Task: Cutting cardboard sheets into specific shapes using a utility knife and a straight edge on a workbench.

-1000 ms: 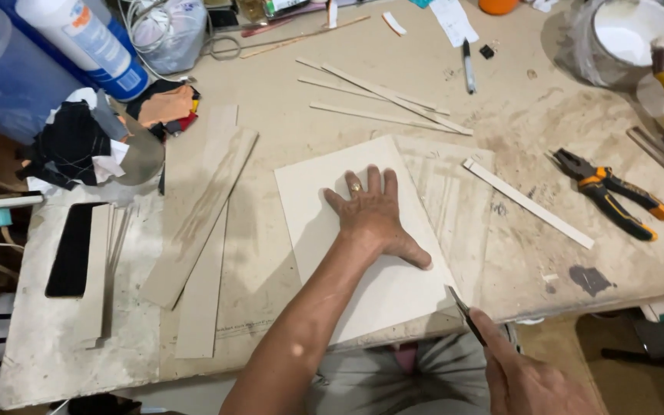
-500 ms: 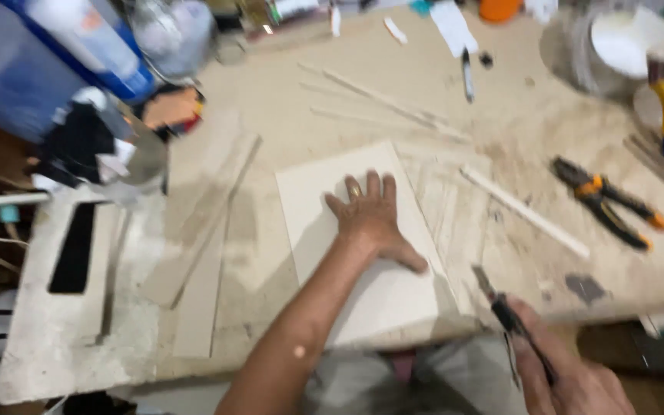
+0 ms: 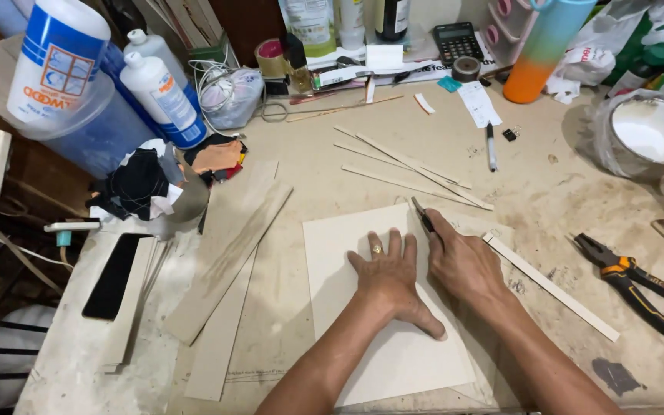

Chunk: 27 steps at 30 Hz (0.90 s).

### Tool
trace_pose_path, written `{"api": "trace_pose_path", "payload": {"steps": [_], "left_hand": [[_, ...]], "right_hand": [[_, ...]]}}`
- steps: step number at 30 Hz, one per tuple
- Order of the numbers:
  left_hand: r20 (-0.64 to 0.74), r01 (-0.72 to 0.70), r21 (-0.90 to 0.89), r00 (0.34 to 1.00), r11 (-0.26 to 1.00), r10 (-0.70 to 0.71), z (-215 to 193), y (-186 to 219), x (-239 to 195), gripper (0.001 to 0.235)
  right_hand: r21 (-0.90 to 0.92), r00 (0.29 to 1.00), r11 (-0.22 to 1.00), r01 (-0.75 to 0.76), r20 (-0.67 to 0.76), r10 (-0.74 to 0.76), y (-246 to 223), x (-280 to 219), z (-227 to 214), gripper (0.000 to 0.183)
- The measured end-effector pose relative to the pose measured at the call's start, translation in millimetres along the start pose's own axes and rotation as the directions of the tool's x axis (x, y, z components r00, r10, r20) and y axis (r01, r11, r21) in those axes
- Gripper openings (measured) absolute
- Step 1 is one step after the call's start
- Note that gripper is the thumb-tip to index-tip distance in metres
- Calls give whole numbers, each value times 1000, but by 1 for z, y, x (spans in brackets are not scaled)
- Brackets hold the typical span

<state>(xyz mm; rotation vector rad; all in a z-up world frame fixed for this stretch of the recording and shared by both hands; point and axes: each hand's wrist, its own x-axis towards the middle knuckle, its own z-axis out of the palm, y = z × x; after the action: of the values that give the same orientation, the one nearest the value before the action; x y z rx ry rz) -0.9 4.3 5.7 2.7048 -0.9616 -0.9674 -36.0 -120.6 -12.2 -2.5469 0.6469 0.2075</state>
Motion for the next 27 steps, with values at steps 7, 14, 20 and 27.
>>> {"api": "trace_pose_path", "payload": {"steps": [7, 14, 20, 27], "left_hand": [[-2, -2, -8, 1000, 1000, 2, 2, 1, 3, 150], [-18, 27, 29, 1000, 999, -26, 7, -1, 10, 149], [-14, 21, 69, 1000, 997, -20, 5, -1, 8, 151], [116, 119, 113, 984, 986, -132, -3, 7, 0, 151]], "right_hand": [[-17, 999, 1000, 16, 33, -15, 4, 13, 8, 57], [-104, 996, 992, 68, 63, -62, -17, 20, -5, 55], [-147, 986, 987, 68, 159, -44, -11, 5, -9, 58], [-202, 975, 976, -79, 190, 118, 30, -95, 11, 53]]}}
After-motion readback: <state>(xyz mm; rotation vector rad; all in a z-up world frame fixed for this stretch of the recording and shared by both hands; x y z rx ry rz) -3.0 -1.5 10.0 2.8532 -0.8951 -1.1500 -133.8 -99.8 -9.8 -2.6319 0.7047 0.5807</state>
